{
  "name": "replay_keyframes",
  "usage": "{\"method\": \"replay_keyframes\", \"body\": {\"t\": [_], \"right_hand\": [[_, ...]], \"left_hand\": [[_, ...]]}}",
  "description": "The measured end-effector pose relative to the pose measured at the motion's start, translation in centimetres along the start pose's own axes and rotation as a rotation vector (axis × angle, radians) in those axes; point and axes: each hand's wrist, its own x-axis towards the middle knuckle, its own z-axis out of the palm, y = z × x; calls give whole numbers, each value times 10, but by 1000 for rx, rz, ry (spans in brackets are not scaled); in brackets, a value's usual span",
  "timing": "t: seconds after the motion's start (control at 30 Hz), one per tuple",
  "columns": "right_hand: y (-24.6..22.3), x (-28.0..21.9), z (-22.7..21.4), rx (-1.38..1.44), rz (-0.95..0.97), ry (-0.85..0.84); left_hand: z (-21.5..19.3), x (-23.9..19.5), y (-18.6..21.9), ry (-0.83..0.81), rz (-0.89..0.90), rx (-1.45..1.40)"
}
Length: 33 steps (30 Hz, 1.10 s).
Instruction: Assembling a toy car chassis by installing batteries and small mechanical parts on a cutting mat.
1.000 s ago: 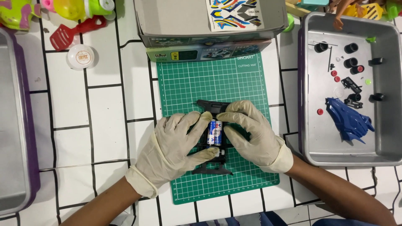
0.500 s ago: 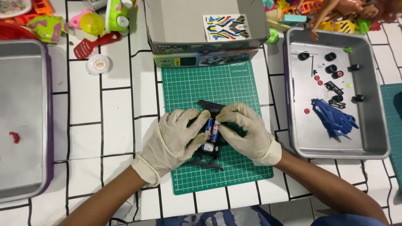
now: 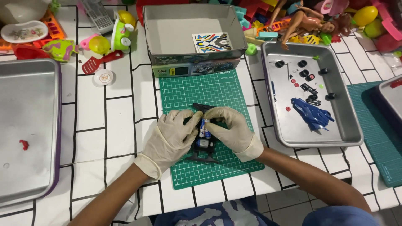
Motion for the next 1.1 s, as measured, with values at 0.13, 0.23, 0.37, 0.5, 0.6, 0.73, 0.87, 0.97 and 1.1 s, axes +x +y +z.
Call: {"method": "replay_keyframes", "body": {"t": [0.13,0.23,0.37,0.5,0.6,0.73,0.87,0.97,1.1], "right_hand": [[-9,-1,-3,44,-61,9],[-13,-1,-1,35,-156,7],[-17,-2,0,120,-205,-88],[-42,2,-7,-85,-234,-256],[-18,-6,-9,-78,-215,-312],[-37,-6,-17,61,-73,-180],[-70,1,-55,204,62,93],[-73,0,-107,122,144,228],[-53,-4,-167,-227,342,338]], "left_hand": [[10,-6,-14,-5,37,98],[13,-9,-21,-63,94,185],[7,-6,-16,-98,95,210],[21,-11,-25,-93,57,222],[18,-13,-30,-125,88,236],[6,-6,-17,-70,108,209],[4,-6,-17,-69,97,194],[8,-9,-21,-69,113,182],[23,-14,-29,-80,73,138]]}}
